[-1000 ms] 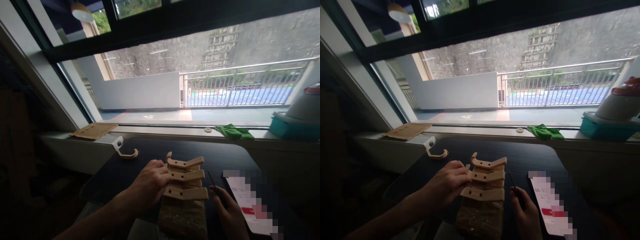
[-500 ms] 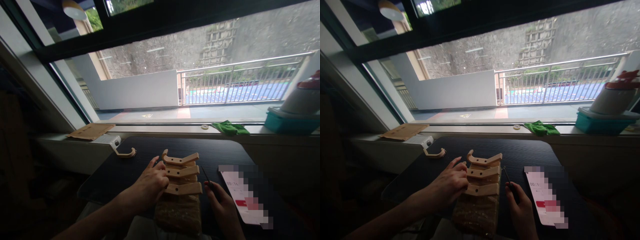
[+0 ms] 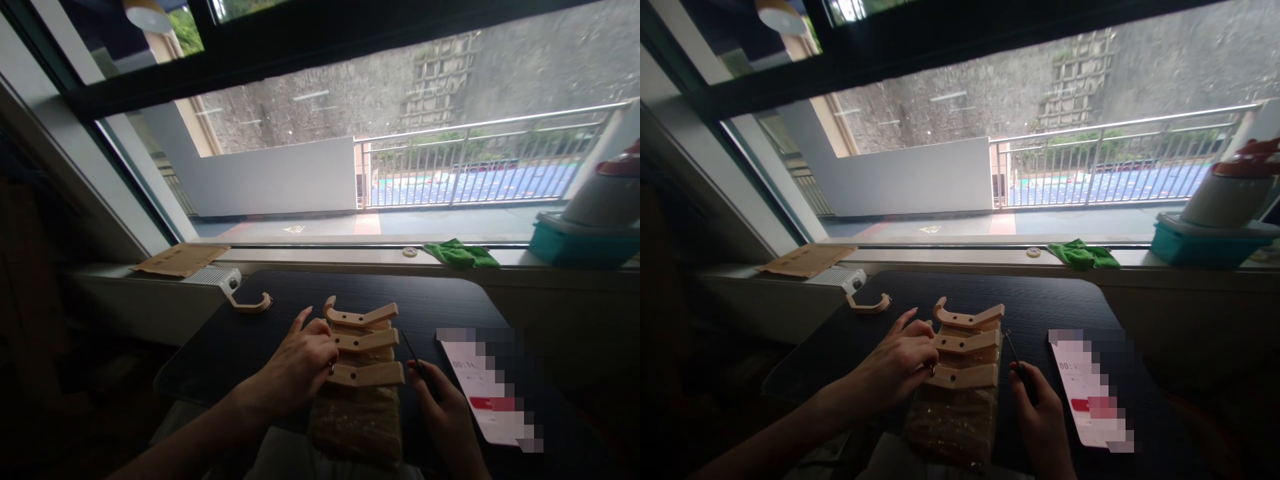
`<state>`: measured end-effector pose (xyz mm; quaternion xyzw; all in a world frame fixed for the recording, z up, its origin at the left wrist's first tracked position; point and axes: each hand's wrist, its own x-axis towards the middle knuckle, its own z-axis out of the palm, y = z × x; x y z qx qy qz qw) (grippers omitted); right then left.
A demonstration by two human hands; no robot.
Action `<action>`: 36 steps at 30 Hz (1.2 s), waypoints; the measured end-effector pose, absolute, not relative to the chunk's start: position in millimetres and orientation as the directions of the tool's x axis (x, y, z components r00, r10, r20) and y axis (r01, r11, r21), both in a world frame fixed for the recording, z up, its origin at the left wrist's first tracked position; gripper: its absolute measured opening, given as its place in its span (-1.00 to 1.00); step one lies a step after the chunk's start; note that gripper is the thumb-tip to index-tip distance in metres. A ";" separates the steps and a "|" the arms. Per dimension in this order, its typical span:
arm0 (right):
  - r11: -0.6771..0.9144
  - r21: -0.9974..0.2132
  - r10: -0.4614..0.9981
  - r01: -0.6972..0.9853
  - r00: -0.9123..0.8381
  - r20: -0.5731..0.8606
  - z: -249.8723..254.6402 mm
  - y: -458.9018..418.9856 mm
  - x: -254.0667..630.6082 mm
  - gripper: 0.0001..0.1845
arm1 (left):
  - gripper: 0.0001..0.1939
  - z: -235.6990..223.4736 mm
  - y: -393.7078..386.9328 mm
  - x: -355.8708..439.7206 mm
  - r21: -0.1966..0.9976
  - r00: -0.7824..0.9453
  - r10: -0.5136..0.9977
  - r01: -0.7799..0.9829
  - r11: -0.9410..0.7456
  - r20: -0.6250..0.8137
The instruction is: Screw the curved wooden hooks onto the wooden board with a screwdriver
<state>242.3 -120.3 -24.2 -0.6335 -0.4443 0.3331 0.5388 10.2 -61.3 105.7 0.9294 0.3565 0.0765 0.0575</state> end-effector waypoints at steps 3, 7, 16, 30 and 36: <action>-0.027 -0.980 0.921 0.195 0.387 0.051 -23.9 -119.8 242.1 -0.54 | -0.88 104.3 -62.7 7.8 0.152 0.745 0.655 0.638 -0.755 0.128; -0.022 -0.981 0.916 0.192 0.398 0.057 -21.8 -120.8 241.4 -0.57 | -0.91 102.4 -64.6 7.7 0.173 0.748 0.642 0.619 -0.766 0.167; 0.022 -0.976 0.923 0.216 0.370 0.103 -22.5 -121.6 242.1 -0.63 | -0.87 97.4 -65.4 6.7 0.163 0.731 0.646 0.626 -0.763 0.217; -0.014 -0.980 0.916 0.198 0.396 0.067 -20.3 -122.2 242.3 -0.60 | -0.86 89.7 -66.2 3.0 0.134 0.759 0.592 0.579 -0.804 0.270; 0.032 -0.969 0.841 0.247 0.517 0.159 -22.0 -122.8 246.7 -0.59 | -0.86 90.1 -66.4 4.5 0.143 0.749 0.609 0.594 -0.792 0.260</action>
